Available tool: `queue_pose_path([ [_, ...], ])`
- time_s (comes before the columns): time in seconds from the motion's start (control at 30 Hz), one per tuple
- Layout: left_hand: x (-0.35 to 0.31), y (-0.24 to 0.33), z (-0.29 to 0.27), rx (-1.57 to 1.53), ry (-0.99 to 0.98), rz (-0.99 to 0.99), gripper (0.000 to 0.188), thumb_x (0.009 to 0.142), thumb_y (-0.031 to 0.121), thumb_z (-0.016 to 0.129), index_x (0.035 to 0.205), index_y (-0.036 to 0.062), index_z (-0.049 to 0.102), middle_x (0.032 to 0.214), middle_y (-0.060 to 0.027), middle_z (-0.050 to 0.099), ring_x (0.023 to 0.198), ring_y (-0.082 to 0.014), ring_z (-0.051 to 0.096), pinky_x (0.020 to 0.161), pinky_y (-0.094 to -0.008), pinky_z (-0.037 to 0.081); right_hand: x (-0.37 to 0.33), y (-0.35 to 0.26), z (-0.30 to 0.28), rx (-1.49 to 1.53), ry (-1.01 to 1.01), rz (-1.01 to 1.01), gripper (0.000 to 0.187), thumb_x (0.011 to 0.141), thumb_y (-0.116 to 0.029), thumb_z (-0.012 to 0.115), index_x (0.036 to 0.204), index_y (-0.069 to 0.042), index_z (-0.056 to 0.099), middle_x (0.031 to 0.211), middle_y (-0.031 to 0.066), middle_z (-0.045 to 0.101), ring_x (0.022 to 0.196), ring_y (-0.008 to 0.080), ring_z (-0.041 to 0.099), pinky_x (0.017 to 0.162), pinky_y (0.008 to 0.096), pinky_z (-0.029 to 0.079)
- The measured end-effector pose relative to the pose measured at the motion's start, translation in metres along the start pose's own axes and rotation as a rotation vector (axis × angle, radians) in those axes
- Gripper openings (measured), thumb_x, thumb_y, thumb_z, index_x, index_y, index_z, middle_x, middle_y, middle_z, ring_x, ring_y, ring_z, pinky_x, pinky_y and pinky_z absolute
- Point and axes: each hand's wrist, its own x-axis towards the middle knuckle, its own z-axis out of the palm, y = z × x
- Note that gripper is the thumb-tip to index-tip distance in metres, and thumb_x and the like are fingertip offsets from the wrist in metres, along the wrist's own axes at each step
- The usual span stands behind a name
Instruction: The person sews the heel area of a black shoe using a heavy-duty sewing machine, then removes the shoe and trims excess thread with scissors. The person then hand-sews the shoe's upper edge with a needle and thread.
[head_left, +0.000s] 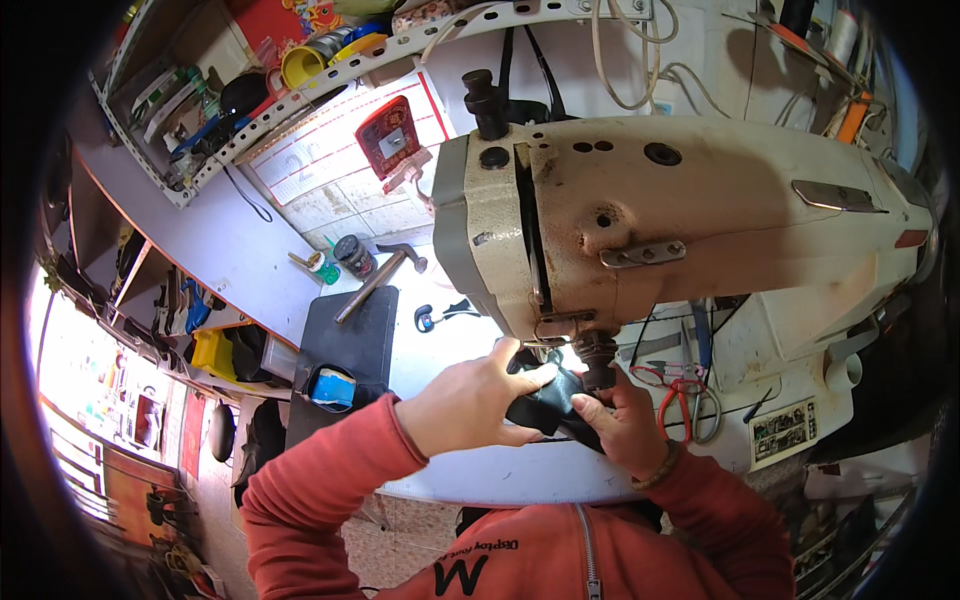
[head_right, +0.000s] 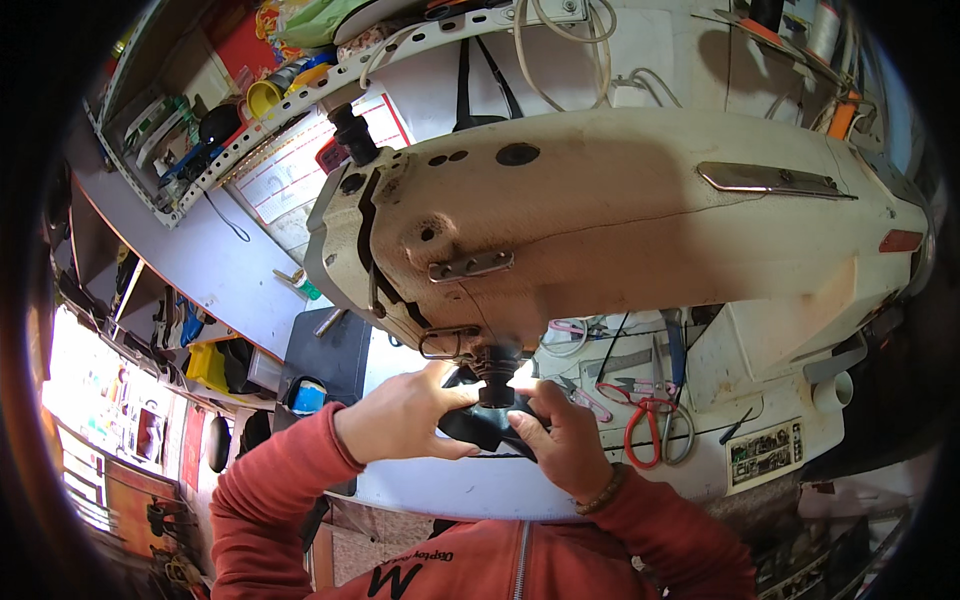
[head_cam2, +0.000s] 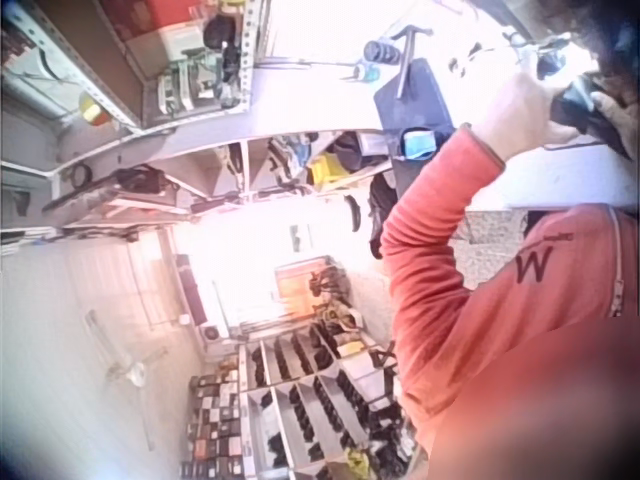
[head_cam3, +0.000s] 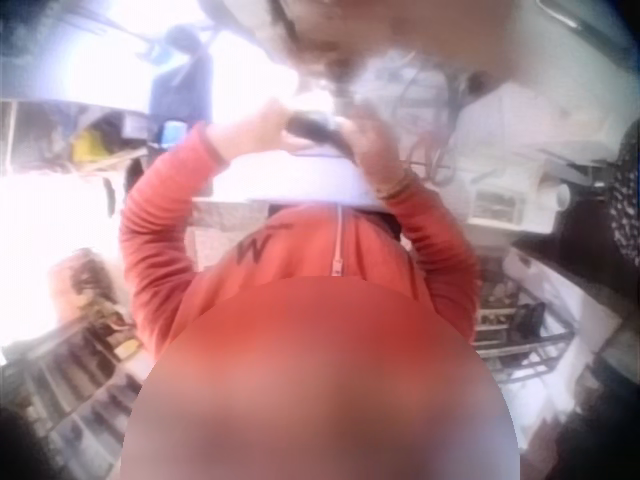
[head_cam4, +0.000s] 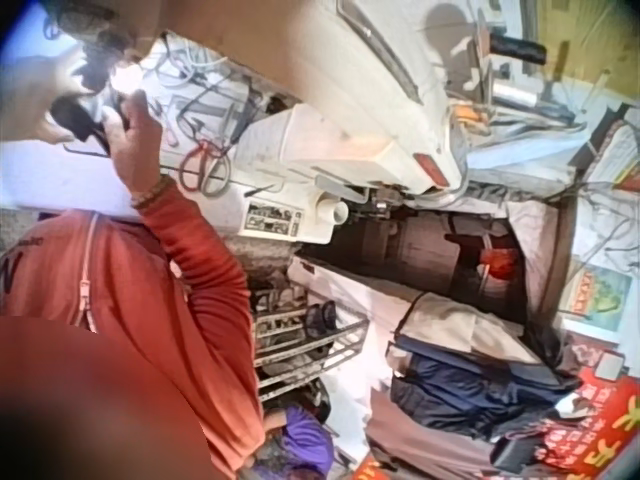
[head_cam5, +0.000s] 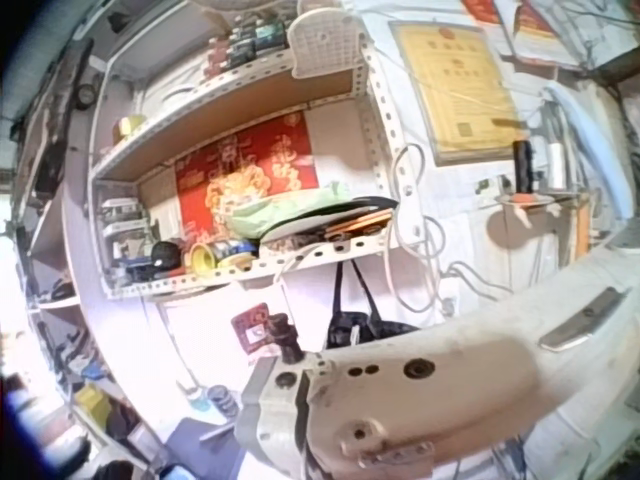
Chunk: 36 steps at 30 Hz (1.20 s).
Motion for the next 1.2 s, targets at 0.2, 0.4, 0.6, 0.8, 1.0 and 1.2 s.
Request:
queue_pose_path([
  [0.2,0.008,-0.026,-0.023,0.117,-0.125,0.138,0.065,0.072,0.039,0.078,0.129,0.0142,0.059,0.092,-0.0215,0.063,0.073,-0.0363,0.064,0.069,-0.042,0.052,-0.003,0.002,0.032,0.137,0.02,0.098,0.012,0.088,-0.007,0.068,0.091,0.0,0.058,0.067,0.0077,0.061,0.06,0.0093,0.056,0.055,0.0286,0.046],
  [0.4,0.011,-0.031,-0.032,0.095,-0.202,0.147,0.07,0.071,0.038,0.079,0.134,0.0196,0.055,0.098,-0.0209,0.051,0.079,-0.0376,0.062,0.071,-0.0447,0.051,-0.005,0.0,0.038,0.097,0.066,0.053,0.011,0.089,-0.009,0.067,0.094,-0.001,0.062,0.069,0.0093,0.065,0.059,0.0132,0.062,0.055,0.0299,0.048],
  [0.6,0.012,-0.032,-0.033,0.109,-0.219,0.152,0.068,0.072,0.037,0.079,0.134,0.0201,0.056,0.097,-0.0199,0.052,0.077,-0.0368,0.062,0.07,-0.0454,0.05,-0.003,-0.003,0.039,0.052,0.078,-0.005,0.012,0.089,-0.01,0.067,0.097,-0.002,0.064,0.072,0.0103,0.067,0.062,0.0165,0.065,0.056,0.0303,0.049],
  [0.8,0.008,-0.026,-0.03,0.15,-0.202,0.083,0.061,0.072,0.036,0.078,0.129,0.0232,0.06,0.098,-0.0176,0.051,0.078,-0.0358,0.062,0.07,-0.0452,0.05,-0.004,0.005,0.038,0.064,0.122,0.023,0.011,0.088,-0.008,0.068,0.095,-0.002,0.064,0.073,0.0106,0.067,0.065,0.0181,0.066,0.059,0.0311,0.051],
  [1.0,-0.002,-0.024,-0.015,0.108,-0.031,0.091,0.057,0.075,0.033,0.078,0.128,0.0246,0.061,0.112,-0.0161,0.045,0.097,-0.0361,0.058,0.082,-0.0434,0.05,0.006,0.022,0.011,-0.181,0.128,-0.35,0.014,0.081,0.001,0.065,0.092,-0.006,0.059,0.077,0.0088,0.055,0.063,0.0267,0.055,0.055,0.0363,0.045],
  [1.2,-0.002,-0.032,-0.008,0.045,-0.074,0.054,0.059,0.075,0.029,0.078,0.13,0.0236,0.059,0.115,-0.0172,0.044,0.108,-0.0366,0.053,0.088,-0.0434,0.049,0.023,0.037,0.006,-0.59,0.068,-0.764,0.017,0.07,-0.011,0.074,0.085,-0.013,0.065,0.091,0.0041,0.058,0.075,0.0231,0.057,0.061,0.0349,0.045],
])
